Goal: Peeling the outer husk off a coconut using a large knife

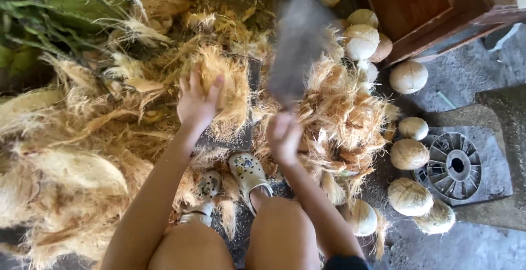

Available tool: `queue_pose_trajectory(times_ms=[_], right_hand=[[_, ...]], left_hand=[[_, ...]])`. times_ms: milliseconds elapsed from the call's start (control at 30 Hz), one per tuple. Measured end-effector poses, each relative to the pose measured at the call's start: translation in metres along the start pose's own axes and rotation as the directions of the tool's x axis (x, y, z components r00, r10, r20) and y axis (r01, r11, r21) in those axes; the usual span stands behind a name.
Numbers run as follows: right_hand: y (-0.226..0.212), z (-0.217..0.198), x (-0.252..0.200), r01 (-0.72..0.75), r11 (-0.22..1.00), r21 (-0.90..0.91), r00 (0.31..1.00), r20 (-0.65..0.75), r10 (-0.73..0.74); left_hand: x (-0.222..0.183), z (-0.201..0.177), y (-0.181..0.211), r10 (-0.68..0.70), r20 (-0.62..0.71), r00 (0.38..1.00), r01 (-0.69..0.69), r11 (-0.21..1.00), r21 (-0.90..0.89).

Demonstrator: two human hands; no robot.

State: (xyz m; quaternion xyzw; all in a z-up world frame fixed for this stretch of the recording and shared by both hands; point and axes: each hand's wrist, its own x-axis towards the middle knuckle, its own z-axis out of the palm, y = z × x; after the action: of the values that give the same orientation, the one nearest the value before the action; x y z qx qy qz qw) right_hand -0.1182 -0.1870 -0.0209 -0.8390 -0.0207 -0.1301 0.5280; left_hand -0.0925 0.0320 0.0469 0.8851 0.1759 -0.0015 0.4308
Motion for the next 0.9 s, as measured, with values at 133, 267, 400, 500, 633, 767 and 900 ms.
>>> queue_pose_trajectory(times_ms=[133, 267, 400, 500, 633, 767, 900], right_hand=[[0.020, -0.006, 0.014, 0.016, 0.925, -0.380, 0.949, 0.296, 0.106], [-0.025, -0.016, 0.007, -0.042, 0.996, 0.085, 0.998, 0.049, 0.038], [0.054, 0.014, -0.005, 0.007, 0.981, -0.194, 0.966, 0.256, 0.043], [-0.006, -0.019, 0.015, 0.255, 0.867, -0.429, 0.947, 0.292, -0.135], [0.056, 0.020, -0.016, -0.130, 0.967, -0.220, 0.975, 0.148, 0.165], [0.068, 0.025, -0.012, -0.213, 0.908, -0.360, 0.901, 0.288, 0.326], [0.043, 0.024, -0.004, -0.209, 0.896, -0.391, 0.874, 0.337, 0.351]], left_hand=[[0.007, 0.007, -0.008, 0.083, -0.001, 0.997, -0.083, 0.996, 0.028], [0.007, 0.016, -0.020, 0.063, -0.060, 0.996, -0.062, 0.998, 0.019], [0.021, 0.025, -0.033, 0.083, -0.032, 0.996, -0.078, 0.986, 0.147], [0.021, 0.032, -0.041, 0.100, -0.026, 0.995, -0.096, 0.987, 0.126], [0.002, 0.015, -0.020, 0.076, -0.064, 0.995, -0.064, 0.982, 0.180], [0.014, 0.025, -0.029, 0.126, -0.068, 0.990, -0.113, 0.978, 0.174], [0.004, 0.020, -0.028, 0.077, -0.143, 0.987, -0.070, 0.996, 0.055]])
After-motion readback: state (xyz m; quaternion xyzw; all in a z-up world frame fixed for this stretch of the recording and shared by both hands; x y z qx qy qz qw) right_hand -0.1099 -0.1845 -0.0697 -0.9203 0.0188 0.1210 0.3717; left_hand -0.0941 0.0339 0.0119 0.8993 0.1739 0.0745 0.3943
